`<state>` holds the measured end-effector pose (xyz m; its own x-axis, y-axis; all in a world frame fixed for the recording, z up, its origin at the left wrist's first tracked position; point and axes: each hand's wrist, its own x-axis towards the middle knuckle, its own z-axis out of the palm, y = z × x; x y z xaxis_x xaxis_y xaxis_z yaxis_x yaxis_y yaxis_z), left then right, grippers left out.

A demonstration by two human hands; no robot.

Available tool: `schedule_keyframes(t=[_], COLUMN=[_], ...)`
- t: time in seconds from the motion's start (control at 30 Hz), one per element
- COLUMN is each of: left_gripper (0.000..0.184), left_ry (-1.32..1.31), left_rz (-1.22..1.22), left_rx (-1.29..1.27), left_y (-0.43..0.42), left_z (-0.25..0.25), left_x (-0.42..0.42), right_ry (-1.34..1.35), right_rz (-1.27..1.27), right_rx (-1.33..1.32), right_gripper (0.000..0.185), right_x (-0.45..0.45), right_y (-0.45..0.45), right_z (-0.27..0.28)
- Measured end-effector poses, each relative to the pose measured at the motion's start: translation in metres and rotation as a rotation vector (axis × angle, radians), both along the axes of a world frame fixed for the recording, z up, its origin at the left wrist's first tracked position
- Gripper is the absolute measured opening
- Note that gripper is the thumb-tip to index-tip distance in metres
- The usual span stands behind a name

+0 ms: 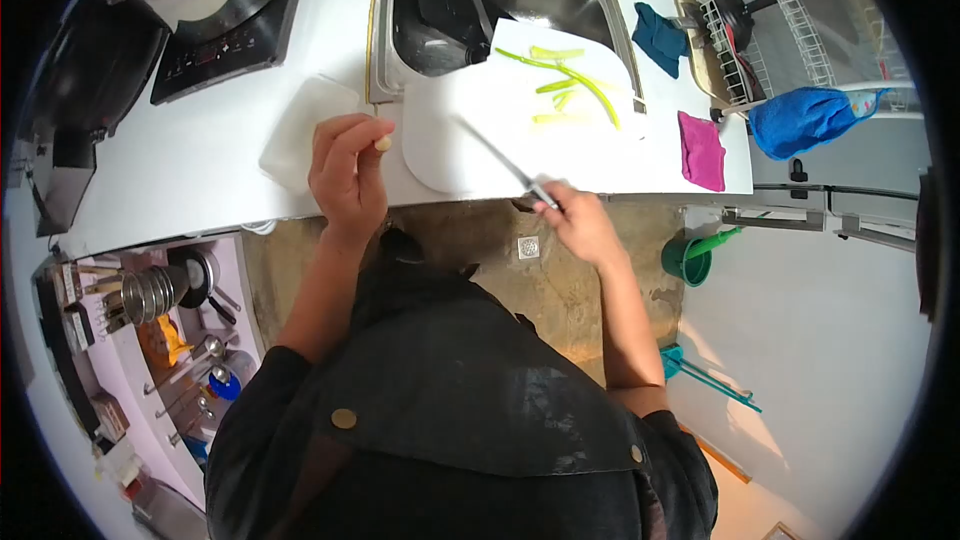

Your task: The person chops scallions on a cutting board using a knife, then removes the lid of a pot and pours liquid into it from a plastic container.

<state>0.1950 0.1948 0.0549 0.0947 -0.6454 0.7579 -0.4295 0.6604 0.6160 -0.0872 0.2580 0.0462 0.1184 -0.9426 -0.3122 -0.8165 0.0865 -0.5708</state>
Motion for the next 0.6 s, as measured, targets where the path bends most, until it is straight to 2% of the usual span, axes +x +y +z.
schedule_keyframes(t=[0.03,0.17,0.23,0.27,0.37,0.6], left_gripper=[0.015,0.015,0.016,0.017,0.020,0.024], left_ry=[-0.010,0.053,0.077,0.095,0.093,-0.009], left_rz=[-0.025,-0.131,-0.176,-0.210,-0.284,-0.318], left_rx=[0.024,0.040,0.030,0.007,-0.041,-0.138], left_y=[-0.004,-0.018,-0.026,-0.033,-0.050,-0.065], left_z=[0.000,0.003,0.003,0.004,0.003,0.009], left_x=[0.004,0.024,0.030,0.032,0.034,0.012], right_ry=[0.040,0.066,0.036,0.000,-0.021,0.079], right_rz=[-0.099,-0.212,-0.004,0.014,0.075,-0.241], right_rx=[-0.056,-0.128,-0.114,-0.024,-0.008,-0.176], right_gripper=[0.024,0.024,0.025,0.026,0.025,0.025], right_x=[-0.001,0.007,0.025,0.036,0.061,0.015], right_y=[-0.006,-0.015,-0.007,-0.002,0.007,0.002], right_z=[0.002,0.001,0.001,0.000,-0.002,-0.007])
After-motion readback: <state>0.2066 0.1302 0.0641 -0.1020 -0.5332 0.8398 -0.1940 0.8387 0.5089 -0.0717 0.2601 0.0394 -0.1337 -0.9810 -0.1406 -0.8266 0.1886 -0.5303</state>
